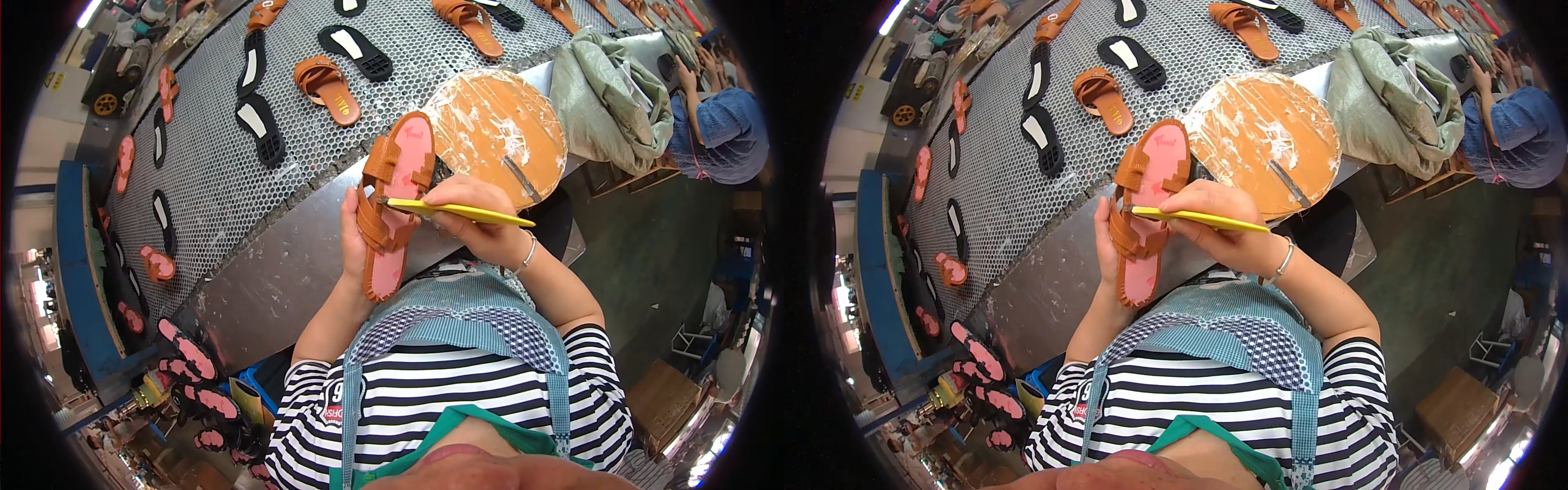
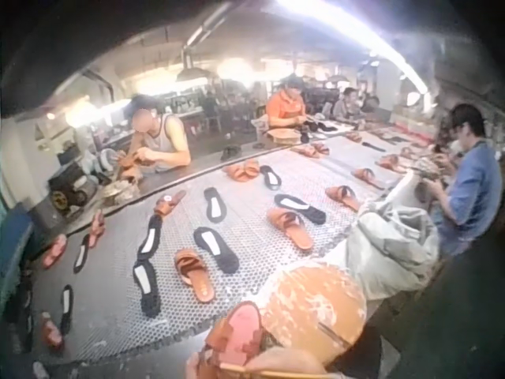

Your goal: Apply glue to shoe upper components using a yellow spreading tool.

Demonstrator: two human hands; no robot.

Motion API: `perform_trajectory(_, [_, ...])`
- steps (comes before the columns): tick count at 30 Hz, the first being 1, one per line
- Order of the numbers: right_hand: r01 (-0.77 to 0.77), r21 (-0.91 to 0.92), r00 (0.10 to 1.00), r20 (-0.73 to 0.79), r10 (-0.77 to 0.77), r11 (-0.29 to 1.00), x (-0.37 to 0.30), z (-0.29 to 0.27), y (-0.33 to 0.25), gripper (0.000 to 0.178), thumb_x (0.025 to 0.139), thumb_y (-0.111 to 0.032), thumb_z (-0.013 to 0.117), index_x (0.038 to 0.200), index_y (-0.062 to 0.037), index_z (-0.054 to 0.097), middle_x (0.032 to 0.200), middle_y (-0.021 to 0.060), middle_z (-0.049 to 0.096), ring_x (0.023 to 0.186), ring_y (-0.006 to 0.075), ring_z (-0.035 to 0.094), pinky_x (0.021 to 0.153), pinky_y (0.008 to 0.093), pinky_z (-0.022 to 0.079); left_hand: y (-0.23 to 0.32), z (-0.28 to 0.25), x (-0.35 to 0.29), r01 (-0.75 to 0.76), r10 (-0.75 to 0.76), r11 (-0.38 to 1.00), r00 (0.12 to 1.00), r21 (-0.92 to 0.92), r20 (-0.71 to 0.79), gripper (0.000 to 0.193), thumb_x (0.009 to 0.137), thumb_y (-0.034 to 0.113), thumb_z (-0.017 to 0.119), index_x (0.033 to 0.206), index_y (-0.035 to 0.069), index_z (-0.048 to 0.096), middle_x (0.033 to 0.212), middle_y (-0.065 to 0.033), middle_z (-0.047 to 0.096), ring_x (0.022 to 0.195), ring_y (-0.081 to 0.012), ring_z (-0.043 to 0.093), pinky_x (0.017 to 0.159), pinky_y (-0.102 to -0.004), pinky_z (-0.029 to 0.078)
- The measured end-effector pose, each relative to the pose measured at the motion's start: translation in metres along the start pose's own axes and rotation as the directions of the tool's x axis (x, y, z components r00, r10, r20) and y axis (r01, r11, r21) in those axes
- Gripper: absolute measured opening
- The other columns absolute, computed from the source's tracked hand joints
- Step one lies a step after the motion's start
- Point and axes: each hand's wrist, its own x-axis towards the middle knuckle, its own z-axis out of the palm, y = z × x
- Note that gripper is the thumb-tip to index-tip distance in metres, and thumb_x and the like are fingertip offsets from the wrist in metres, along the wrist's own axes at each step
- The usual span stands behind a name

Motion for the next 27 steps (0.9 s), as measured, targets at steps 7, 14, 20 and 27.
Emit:
perform_trajectory(7, [0.182,-0.076,0.983,0.013,-0.182,0.980,-0.008,0.002,0.005,0.028,0.078,0.000,0.068,0.105,-0.0023,0.063,0.092,0.0136,0.064,0.079,0.0259,0.066,0.066,0.0309,0.054,-0.002,-0.002,0.017,-0.012,0.010,1.000,0.997,0.027,0.072,0.059,0.096,0.053,0.029,0.123,0.006,0.052,0.106,-0.0095,0.063,0.090,-0.0213,0.064,0.080,-0.0341,0.053])
perform_trajectory(14, [0.216,-0.090,0.976,0.057,-0.212,0.972,-0.010,-0.008,0.002,0.030,0.074,0.001,0.070,0.103,-0.0020,0.065,0.089,0.0128,0.064,0.075,0.0249,0.066,0.066,0.0309,0.055,-0.010,0.011,0.022,-0.080,0.085,0.995,0.991,0.052,-0.100,0.058,0.094,0.058,0.034,0.113,0.007,0.055,0.092,-0.0090,0.065,0.076,-0.0187,0.066,0.070,-0.0314,0.056])
perform_trajectory(20, [0.264,-0.149,0.958,0.152,-0.242,0.953,-0.015,-0.007,0.008,0.032,0.074,-0.002,0.068,0.106,-0.0049,0.065,0.091,0.0119,0.064,0.078,0.0245,0.066,0.066,0.0304,0.054,-0.011,0.015,0.030,-0.046,0.046,0.999,0.999,0.012,0.006,0.056,0.093,0.057,0.039,0.118,0.009,0.053,0.097,-0.0080,0.064,0.079,-0.0177,0.065,0.071,-0.0327,0.056])
perform_trajectory(27, [0.241,-0.065,0.969,0.072,-0.236,0.968,-0.011,-0.017,0.007,0.028,0.076,0.001,0.068,0.103,-0.0036,0.066,0.090,0.0122,0.064,0.074,0.0244,0.066,0.063,0.0303,0.054,-0.011,0.016,0.047,-0.174,0.174,0.985,0.981,0.006,-0.082,0.056,0.092,0.058,0.043,0.123,0.012,0.050,0.107,-0.0057,0.063,0.084,-0.0157,0.064,0.071,-0.0330,0.056])
